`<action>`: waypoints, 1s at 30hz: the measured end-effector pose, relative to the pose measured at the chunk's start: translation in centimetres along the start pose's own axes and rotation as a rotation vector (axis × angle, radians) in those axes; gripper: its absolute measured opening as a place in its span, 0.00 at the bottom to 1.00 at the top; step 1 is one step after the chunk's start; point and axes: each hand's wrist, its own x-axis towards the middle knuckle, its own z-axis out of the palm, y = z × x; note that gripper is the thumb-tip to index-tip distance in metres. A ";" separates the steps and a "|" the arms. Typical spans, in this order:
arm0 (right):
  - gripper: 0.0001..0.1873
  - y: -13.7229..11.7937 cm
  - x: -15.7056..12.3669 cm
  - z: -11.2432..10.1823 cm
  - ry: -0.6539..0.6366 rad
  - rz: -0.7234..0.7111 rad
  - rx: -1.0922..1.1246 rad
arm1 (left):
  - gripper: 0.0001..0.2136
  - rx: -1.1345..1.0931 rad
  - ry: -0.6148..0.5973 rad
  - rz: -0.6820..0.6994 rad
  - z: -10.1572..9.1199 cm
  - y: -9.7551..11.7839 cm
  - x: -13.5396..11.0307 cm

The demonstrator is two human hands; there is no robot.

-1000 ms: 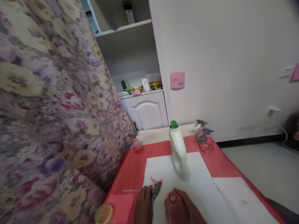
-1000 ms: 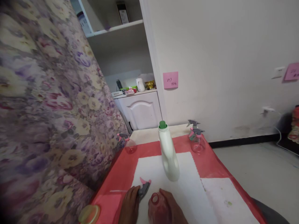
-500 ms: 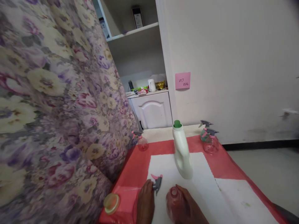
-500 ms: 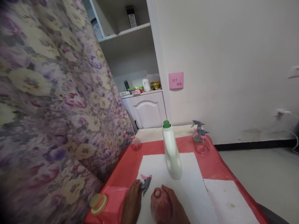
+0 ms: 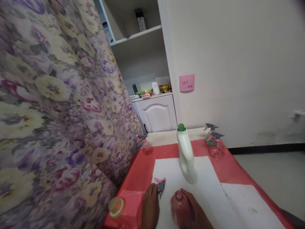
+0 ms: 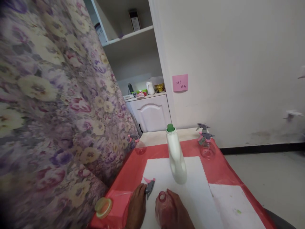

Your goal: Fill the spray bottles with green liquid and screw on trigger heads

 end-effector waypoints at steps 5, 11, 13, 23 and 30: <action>0.30 0.4 -0.9 0.3 0.044 -0.030 -0.016 | 0.22 0.016 0.022 0.029 0.4 -0.1 0.1; 0.35 1.8 -0.8 -0.1 0.025 -0.007 -0.030 | 0.22 0.027 0.043 0.043 0.3 0.2 -0.1; 0.36 2.0 -0.3 -0.3 0.004 0.014 -0.048 | 0.22 0.023 0.053 0.043 0.1 0.4 -0.1; 0.32 0.7 -1.4 -0.4 0.004 -0.049 -0.077 | 0.19 -0.010 0.093 0.008 -2.9 1.3 -2.1; 0.30 0.2 -1.8 -0.2 0.037 -0.082 -0.122 | 0.20 0.018 0.089 -0.229 -4.1 -0.7 -8.6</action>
